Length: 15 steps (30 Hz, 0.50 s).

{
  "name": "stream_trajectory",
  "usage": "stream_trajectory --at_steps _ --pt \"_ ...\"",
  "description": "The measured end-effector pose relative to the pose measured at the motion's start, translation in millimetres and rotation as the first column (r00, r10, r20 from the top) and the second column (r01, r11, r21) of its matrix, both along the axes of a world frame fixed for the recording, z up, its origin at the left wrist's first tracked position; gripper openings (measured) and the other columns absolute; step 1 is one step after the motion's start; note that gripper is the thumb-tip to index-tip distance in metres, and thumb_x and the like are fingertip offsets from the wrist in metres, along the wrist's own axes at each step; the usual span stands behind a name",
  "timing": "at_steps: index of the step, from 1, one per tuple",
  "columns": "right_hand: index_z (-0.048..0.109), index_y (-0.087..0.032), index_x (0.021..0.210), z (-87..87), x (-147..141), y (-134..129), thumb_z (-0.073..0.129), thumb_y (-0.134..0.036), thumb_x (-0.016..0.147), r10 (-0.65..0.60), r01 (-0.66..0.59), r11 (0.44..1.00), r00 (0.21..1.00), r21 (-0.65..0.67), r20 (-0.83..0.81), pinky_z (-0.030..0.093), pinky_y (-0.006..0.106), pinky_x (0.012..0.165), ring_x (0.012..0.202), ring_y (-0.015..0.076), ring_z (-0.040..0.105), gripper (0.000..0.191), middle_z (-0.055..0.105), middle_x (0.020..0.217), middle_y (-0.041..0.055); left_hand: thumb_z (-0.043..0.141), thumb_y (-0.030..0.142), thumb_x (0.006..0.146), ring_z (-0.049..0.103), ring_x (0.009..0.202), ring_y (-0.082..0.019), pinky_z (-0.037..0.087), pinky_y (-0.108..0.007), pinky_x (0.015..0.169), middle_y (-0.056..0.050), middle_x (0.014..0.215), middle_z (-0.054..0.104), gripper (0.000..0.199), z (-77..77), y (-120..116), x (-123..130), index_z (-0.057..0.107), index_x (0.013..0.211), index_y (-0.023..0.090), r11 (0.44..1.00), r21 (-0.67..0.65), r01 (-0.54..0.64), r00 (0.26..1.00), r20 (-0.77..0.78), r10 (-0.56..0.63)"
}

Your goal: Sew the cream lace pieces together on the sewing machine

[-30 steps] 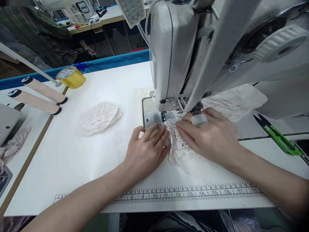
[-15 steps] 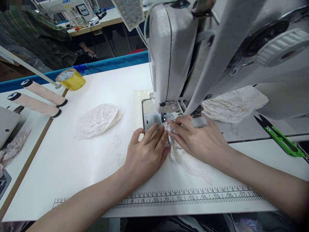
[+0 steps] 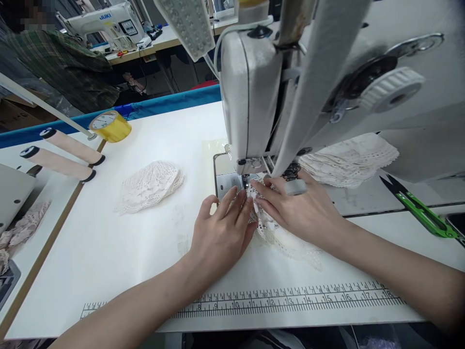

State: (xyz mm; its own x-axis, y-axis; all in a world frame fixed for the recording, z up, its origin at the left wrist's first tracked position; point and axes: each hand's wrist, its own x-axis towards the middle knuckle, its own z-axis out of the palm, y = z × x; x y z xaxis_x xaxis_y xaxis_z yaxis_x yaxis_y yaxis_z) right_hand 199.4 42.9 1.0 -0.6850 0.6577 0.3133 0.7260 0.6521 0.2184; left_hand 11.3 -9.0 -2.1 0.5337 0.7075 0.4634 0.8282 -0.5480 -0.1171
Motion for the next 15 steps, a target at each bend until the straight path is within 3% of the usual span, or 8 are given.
stream_trajectory --at_steps 15 --pt "0.069 -0.016 0.117 -0.3 1.5 3.0 0.042 -0.03 0.101 -0.013 0.012 0.997 1.0 0.07 0.018 0.032 0.039 0.081 0.091 0.024 0.059 0.034 0.071 0.096 0.0117 0.051 0.03 0.096 0.057 0.122 -0.024 0.038 -0.04 0.091 -0.011 0.121 0.069 0.031 0.0 2.7 -1.3 0.062 0.121 0.015 1.0 -0.02 -0.01 1.0 0.002 0.01"
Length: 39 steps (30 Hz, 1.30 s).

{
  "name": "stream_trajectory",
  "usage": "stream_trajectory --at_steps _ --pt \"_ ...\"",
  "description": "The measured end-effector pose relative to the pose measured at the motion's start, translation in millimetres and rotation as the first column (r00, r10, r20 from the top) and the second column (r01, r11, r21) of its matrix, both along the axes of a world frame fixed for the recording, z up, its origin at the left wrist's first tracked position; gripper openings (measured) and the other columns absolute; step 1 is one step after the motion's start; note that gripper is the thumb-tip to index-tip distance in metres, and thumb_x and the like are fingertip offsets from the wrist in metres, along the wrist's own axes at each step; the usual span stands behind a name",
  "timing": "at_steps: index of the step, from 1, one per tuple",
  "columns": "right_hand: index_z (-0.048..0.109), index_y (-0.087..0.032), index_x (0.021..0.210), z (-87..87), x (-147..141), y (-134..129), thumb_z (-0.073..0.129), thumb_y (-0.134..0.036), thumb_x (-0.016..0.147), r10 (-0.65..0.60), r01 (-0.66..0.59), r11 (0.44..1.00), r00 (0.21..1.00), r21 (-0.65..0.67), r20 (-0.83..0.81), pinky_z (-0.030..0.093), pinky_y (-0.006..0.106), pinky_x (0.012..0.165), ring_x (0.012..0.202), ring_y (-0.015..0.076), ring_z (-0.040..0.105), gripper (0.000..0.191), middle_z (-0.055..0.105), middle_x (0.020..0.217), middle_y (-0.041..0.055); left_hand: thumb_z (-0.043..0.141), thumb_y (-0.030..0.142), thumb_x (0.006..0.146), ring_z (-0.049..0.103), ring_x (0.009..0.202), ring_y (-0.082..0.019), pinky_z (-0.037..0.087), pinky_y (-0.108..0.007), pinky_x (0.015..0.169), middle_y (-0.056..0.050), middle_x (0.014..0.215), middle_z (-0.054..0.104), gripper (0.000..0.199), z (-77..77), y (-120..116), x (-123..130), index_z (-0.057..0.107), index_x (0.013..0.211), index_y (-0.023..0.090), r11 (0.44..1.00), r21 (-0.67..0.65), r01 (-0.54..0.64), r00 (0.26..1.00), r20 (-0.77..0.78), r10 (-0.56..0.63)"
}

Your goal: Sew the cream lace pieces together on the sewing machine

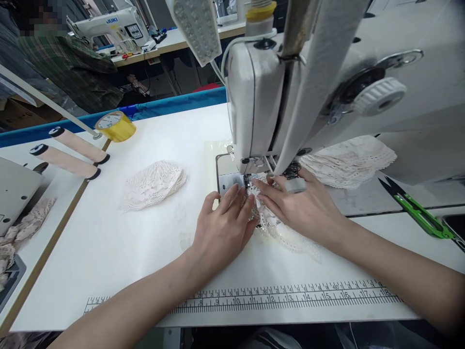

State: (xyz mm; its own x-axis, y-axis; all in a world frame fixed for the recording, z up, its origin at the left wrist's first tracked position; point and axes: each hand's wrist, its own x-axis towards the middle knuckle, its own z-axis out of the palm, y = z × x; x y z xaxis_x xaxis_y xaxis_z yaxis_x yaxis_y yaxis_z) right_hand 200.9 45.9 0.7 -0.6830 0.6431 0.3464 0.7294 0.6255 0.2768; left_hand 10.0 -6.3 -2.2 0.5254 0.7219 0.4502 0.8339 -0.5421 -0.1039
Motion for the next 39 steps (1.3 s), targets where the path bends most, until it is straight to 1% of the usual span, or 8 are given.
stream_trajectory --at_steps 6,11,16,23,27,33,36,39 --pt "0.073 -0.018 0.104 4.9 5 1 0.05 -0.024 0.097 0.099 -0.099 0.995 0.99 0.009 -0.098 0.037 0.036 0.078 0.082 0.0211 0.061 0.025 0.071 0.086 0.0076 0.051 0.03 0.096 0.056 0.122 -0.026 0.039 -0.042 0.091 -0.013 0.123 0.067 0.034 0.7 1 -1 0.06 0.125 0.014 1.0 -0.014 -0.016 1.0 -0.011 0.016" --pt "0.071 -0.02 0.104 14.4 11 -4 0.058 -0.048 0.091 0.132 -0.224 0.932 0.942 -0.285 -0.309 0.043 0.035 0.074 0.084 0.0214 0.063 0.034 0.07 0.092 0.0071 0.056 0.029 0.092 0.057 0.117 -0.027 0.041 -0.042 0.089 -0.012 0.127 0.064 0.036 1.6 2 -3 0.06 0.124 0.014 0.999 -0.051 -0.004 1.0 0.012 0.004" --pt "0.067 -0.02 0.111 23.3 10 -7 0.064 -0.051 0.084 0.089 -0.196 0.874 0.964 -0.445 -0.25 0.045 0.037 0.074 0.089 0.0254 0.061 0.041 0.068 0.097 0.009 0.055 0.026 0.088 0.058 0.109 -0.024 0.042 -0.04 0.087 -0.01 0.12 0.065 0.035 11.5 14 -12 0.062 0.121 0.014 0.969 -0.229 0.095 0.994 0.069 -0.081" --pt "0.067 -0.017 0.097 11.4 2 -7 0.042 -0.017 0.094 0.059 -0.157 0.948 0.942 -0.277 -0.33 0.037 0.029 0.062 0.066 0.0171 0.057 0.026 0.066 0.077 0.0051 0.054 0.028 0.093 0.062 0.095 -0.018 0.042 -0.036 0.085 -0.004 0.105 0.07 0.02 9.4 38 -17 0.068 0.104 0.02 0.964 -0.203 0.172 0.98 0.132 -0.147" --pt "0.066 -0.013 0.103 6.5 1 -6 0.035 -0.019 0.098 -0.01 -0.08 0.965 0.941 -0.25 -0.337 0.034 0.028 0.056 0.055 0.0156 0.051 0.031 0.064 0.069 0.0041 0.053 0.025 0.094 0.062 0.088 -0.016 0.044 -0.035 0.082 -0.002 0.097 0.071 0.018 9.0 45 -15 0.07 0.089 0.02 0.943 -0.311 0.121 0.953 0.303 -0.022" --pt "0.07 -0.017 0.102 -0.5 1 -4 0.049 -0.033 0.096 0.023 -0.12 0.967 0.921 -0.226 -0.389 0.04 0.03 0.065 0.064 0.0166 0.058 0.027 0.07 0.08 0.0041 0.054 0.02 0.092 0.062 0.085 -0.015 0.05 -0.033 0.077 -0.003 0.093 0.069 0.021 14.7 52 -18 0.072 0.081 0.021 0.841 -0.501 0.206 0.862 0.5 0.086" --pt "0.072 -0.018 0.092 0.2 3 -3 0.047 -0.023 0.096 0.079 -0.174 0.97 0.886 -0.171 -0.457 0.042 0.031 0.072 0.069 0.0156 0.06 0.025 0.072 0.084 0.0033 0.055 0.021 0.092 0.062 0.089 -0.016 0.048 -0.035 0.082 -0.002 0.096 0.07 0.02 13.1 48 -20 0.073 0.083 0.023 0.872 -0.459 0.173 0.891 0.449 0.059" --pt "0.072 -0.018 0.09 3.2 4 -4 0.051 -0.019 0.093 0.189 -0.259 0.961 0.874 -0.1 -0.448 0.043 0.032 0.073 0.076 0.0168 0.062 0.021 0.074 0.088 0.0024 0.056 0.022 0.093 0.061 0.094 -0.018 0.044 -0.038 0.086 -0.002 0.101 0.07 0.017 8.6 37 -22 0.073 0.095 0.026 0.951 -0.273 0.145 0.955 0.291 -0.062"
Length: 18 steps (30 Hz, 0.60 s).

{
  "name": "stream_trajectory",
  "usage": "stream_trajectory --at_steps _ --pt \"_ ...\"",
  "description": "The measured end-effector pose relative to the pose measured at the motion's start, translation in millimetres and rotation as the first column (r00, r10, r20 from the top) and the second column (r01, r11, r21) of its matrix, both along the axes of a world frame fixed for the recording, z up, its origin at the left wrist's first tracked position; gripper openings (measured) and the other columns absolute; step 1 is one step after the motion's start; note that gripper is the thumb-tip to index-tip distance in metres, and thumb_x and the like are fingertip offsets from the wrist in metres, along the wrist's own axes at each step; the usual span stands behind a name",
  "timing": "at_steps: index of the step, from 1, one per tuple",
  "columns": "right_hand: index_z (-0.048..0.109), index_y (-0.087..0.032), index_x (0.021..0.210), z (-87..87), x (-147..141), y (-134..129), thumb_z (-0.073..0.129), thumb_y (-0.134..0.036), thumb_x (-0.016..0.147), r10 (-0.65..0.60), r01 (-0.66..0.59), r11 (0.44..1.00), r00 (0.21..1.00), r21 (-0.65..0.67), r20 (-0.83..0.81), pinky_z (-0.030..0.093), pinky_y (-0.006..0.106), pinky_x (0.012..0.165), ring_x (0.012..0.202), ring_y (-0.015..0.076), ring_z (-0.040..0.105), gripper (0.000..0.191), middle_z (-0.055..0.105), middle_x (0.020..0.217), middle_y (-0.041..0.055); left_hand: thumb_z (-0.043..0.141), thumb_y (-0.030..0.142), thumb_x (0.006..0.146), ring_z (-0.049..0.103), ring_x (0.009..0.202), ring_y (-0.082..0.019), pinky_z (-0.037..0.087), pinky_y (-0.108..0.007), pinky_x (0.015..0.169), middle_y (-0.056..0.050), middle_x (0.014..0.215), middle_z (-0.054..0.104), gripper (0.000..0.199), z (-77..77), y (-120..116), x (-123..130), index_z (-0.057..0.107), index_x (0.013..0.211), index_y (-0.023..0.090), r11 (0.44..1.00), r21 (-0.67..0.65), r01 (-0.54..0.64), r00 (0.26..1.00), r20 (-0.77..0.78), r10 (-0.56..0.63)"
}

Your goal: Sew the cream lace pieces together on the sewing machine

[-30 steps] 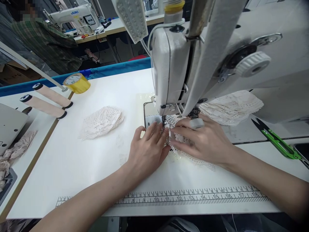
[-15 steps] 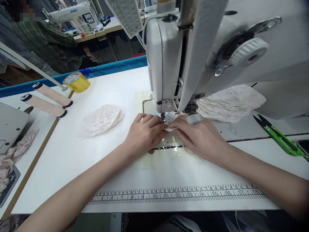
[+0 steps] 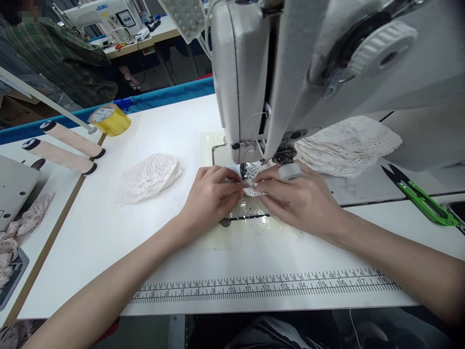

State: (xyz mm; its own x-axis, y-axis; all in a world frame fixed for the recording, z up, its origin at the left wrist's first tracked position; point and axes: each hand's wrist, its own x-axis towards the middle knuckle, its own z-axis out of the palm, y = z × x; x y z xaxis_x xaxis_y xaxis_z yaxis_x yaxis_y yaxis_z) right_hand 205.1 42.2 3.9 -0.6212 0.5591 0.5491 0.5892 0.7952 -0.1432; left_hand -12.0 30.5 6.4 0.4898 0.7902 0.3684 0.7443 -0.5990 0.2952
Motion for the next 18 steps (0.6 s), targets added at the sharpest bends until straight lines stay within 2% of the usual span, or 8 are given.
stream_trajectory --at_steps 3,6,12,18 --pt "0.071 -0.019 0.089 2.3 0 -2 0.053 -0.014 0.091 0.075 -0.078 0.994 0.996 0.08 0.043 0.044 0.032 0.077 0.08 0.0167 0.063 0.019 0.075 0.093 -0.001 0.058 0.021 0.092 0.062 0.098 -0.019 0.042 -0.039 0.088 -0.003 0.108 0.071 0.02 -3.0 -14 0 0.069 0.109 0.024 0.96 0.257 0.111 0.981 -0.183 -0.064" --pt "0.072 -0.02 0.089 3.2 1 -4 0.052 -0.012 0.091 0.079 -0.092 0.989 0.991 0.112 0.108 0.045 0.033 0.078 0.084 0.0168 0.064 0.021 0.076 0.093 -0.0015 0.062 0.018 0.089 0.062 0.103 -0.021 0.039 -0.039 0.091 -0.003 0.112 0.071 0.024 -1.8 -25 2 0.067 0.112 0.021 0.913 0.375 0.162 0.953 -0.3 -0.046" --pt "0.071 -0.022 0.102 3.5 3 -3 0.052 -0.013 0.091 0.046 -0.065 0.993 0.98 0.097 0.191 0.044 0.036 0.082 0.085 0.0184 0.065 0.024 0.075 0.087 0.0002 0.061 0.021 0.09 0.063 0.105 -0.021 0.039 -0.038 0.091 -0.005 0.116 0.07 0.022 1.9 -32 3 0.068 0.111 0.019 0.923 0.352 0.155 0.939 -0.343 -0.027" --pt "0.071 -0.019 0.095 4.6 2 -4 0.049 -0.014 0.093 0.022 -0.054 0.99 0.973 0.134 0.23 0.042 0.037 0.085 0.077 0.0173 0.063 0.022 0.075 0.083 0.0005 0.059 0.025 0.093 0.062 0.105 -0.02 0.039 -0.039 0.091 -0.003 0.114 0.071 0.021 0.7 -29 1 0.068 0.111 0.019 0.93 0.344 0.128 0.941 -0.338 -0.005"
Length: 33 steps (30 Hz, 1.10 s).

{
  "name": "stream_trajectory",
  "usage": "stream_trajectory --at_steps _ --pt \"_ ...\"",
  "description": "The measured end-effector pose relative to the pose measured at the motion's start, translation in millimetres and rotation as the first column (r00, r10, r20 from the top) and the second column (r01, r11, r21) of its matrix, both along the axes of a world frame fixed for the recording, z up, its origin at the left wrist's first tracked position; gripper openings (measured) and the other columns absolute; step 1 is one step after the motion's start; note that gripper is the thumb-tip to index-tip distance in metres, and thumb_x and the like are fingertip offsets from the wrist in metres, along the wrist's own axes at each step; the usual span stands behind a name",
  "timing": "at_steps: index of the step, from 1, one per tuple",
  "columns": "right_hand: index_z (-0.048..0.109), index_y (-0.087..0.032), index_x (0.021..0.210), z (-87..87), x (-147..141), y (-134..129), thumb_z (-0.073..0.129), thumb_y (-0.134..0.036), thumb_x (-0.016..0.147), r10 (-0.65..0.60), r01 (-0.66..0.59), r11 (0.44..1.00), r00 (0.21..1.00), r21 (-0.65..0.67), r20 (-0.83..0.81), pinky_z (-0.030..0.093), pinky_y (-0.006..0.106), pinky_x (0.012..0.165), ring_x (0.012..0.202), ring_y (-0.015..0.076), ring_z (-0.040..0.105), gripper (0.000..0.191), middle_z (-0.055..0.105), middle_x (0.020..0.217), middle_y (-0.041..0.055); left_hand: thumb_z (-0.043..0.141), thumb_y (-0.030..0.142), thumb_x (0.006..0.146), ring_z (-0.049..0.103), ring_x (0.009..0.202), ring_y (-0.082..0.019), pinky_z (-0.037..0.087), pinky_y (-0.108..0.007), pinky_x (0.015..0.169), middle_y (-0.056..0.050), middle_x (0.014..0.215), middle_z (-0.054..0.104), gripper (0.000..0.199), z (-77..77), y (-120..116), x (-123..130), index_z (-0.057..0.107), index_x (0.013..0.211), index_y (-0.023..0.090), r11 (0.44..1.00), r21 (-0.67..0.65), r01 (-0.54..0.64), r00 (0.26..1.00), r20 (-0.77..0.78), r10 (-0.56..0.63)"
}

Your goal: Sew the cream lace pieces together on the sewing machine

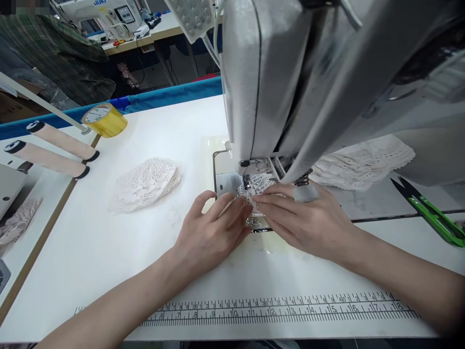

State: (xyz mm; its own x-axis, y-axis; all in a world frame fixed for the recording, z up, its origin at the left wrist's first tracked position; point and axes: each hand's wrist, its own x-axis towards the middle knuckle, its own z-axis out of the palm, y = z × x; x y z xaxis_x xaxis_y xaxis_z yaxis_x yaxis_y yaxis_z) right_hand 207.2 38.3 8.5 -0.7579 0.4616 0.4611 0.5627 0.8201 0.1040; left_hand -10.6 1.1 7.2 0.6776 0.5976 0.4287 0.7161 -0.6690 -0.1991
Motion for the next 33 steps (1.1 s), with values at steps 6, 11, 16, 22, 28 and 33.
stream_trajectory --at_steps 6,11,16,22,28,33 --pt "0.071 -0.022 0.091 -1.3 -2 1 0.047 -0.013 0.093 -0.037 0.036 0.999 0.999 0.038 0.022 0.039 0.038 0.089 0.078 0.0188 0.062 0.026 0.073 0.075 -0.0011 0.058 0.026 0.093 0.062 0.104 -0.019 0.038 -0.039 0.09 -0.003 0.115 0.071 0.022 0.6 4 1 0.067 0.112 0.019 1.0 0.003 -0.011 1.0 0.007 0.011" --pt "0.073 -0.022 0.087 -4.0 -2 4 0.048 -0.01 0.09 -0.072 0.068 0.996 0.996 0.064 0.061 0.037 0.038 0.095 0.08 0.0193 0.06 0.027 0.072 0.071 -0.0009 0.057 0.029 0.094 0.063 0.104 -0.02 0.038 -0.039 0.09 -0.004 0.114 0.071 0.023 -1.2 9 1 0.066 0.112 0.02 1.0 0.001 -0.027 0.999 0.023 0.027" --pt "0.074 -0.021 0.092 -7.1 -2 7 0.051 -0.011 0.089 -0.11 0.1 0.99 0.989 0.099 0.101 0.037 0.039 0.1 0.087 0.0213 0.061 0.024 0.074 0.077 0.0017 0.058 0.032 0.093 0.063 0.104 -0.022 0.039 -0.04 0.089 -0.006 0.115 0.071 0.026 -2.7 12 1 0.066 0.113 0.018 0.999 -0.014 -0.045 0.998 0.036 0.046" --pt "0.071 -0.016 0.109 -9.2 -1 4 0.051 -0.017 0.093 -0.071 0.064 0.989 0.996 0.136 0.046 0.035 0.041 0.103 0.08 0.0201 0.062 0.025 0.075 0.078 0.0018 0.059 0.032 0.093 0.062 0.106 -0.02 0.038 -0.039 0.09 -0.002 0.115 0.072 0.023 -2.3 3 2 0.069 0.109 0.018 0.999 0.046 -0.016 1.0 0.021 0.015" --pt "0.072 -0.018 0.106 -9.4 0 3 0.046 -0.023 0.098 -0.057 0.053 0.992 0.998 0.114 0.03 0.034 0.042 0.103 0.084 0.021 0.063 0.028 0.074 0.076 0.0025 0.059 0.032 0.093 0.062 0.106 -0.02 0.038 -0.039 0.09 -0.001 0.115 0.072 0.021 -0.8 1 3 0.07 0.106 0.019 0.999 0.043 -0.022 0.999 0.026 0.021" --pt "0.072 -0.017 0.105 -10.5 0 4 0.046 -0.025 0.099 -0.053 0.051 0.995 0.998 0.085 0.025 0.033 0.042 0.105 0.086 0.0209 0.063 0.028 0.074 0.077 0.0027 0.059 0.03 0.093 0.063 0.106 -0.02 0.038 -0.039 0.089 -0.002 0.112 0.073 0.022 0.0 3 2 0.069 0.108 0.018 0.999 0.029 -0.027 0.999 0.034 0.026"
